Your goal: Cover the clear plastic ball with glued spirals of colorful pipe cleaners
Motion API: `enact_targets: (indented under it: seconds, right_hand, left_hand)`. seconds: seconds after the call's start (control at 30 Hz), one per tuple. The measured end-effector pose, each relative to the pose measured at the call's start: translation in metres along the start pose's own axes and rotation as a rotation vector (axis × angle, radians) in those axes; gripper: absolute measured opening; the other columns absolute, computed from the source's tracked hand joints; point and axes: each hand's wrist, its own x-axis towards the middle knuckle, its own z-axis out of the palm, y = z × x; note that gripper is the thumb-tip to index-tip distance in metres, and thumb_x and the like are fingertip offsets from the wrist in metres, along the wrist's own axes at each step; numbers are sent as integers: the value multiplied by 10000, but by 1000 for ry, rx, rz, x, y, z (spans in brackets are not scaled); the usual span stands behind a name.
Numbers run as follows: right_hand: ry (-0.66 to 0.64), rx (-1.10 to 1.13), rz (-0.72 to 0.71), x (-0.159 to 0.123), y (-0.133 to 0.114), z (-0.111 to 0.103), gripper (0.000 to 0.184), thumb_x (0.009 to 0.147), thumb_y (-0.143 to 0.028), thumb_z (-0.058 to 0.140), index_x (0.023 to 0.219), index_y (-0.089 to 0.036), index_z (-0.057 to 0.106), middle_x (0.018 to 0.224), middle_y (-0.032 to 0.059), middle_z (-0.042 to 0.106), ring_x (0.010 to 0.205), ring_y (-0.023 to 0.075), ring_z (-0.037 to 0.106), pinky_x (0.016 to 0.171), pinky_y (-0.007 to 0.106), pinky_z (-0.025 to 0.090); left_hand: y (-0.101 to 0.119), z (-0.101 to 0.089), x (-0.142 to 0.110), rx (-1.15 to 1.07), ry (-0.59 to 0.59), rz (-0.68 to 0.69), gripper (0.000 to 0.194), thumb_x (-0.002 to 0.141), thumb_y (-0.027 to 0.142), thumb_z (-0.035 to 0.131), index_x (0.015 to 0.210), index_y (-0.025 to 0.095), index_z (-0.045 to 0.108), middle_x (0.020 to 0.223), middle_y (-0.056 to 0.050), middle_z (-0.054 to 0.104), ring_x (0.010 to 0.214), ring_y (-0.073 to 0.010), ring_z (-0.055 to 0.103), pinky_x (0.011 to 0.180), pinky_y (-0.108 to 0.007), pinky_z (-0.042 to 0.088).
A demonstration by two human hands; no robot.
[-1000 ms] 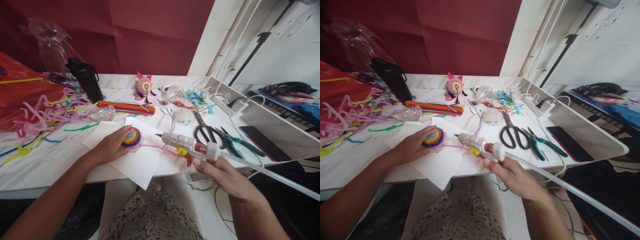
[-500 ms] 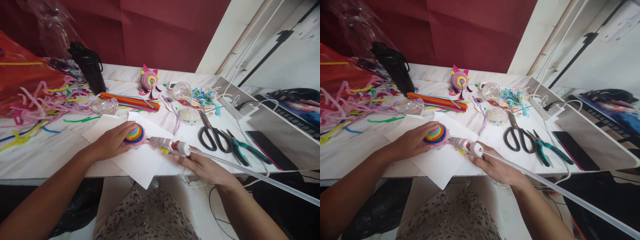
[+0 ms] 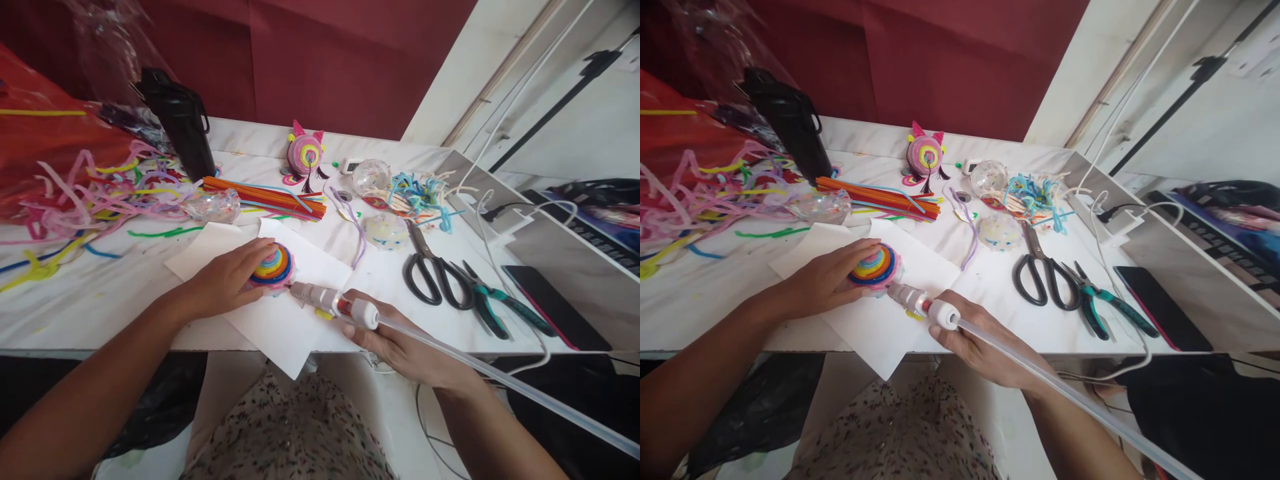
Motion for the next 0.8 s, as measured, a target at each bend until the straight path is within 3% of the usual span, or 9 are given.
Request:
enact_targets:
  seconds: [0.8]
  right_hand:
    - [-26,-40,-31,5,-10,-3,216,1139,-373,514,1142,-209,655,1074,71,706,928,199,713,823,285,606]
  left_hand:
    - [4,1,0,13,14,16,692,1057,369,589,1674,206,322,1755,-208,441,1610,-381,472,1298,-533,451]
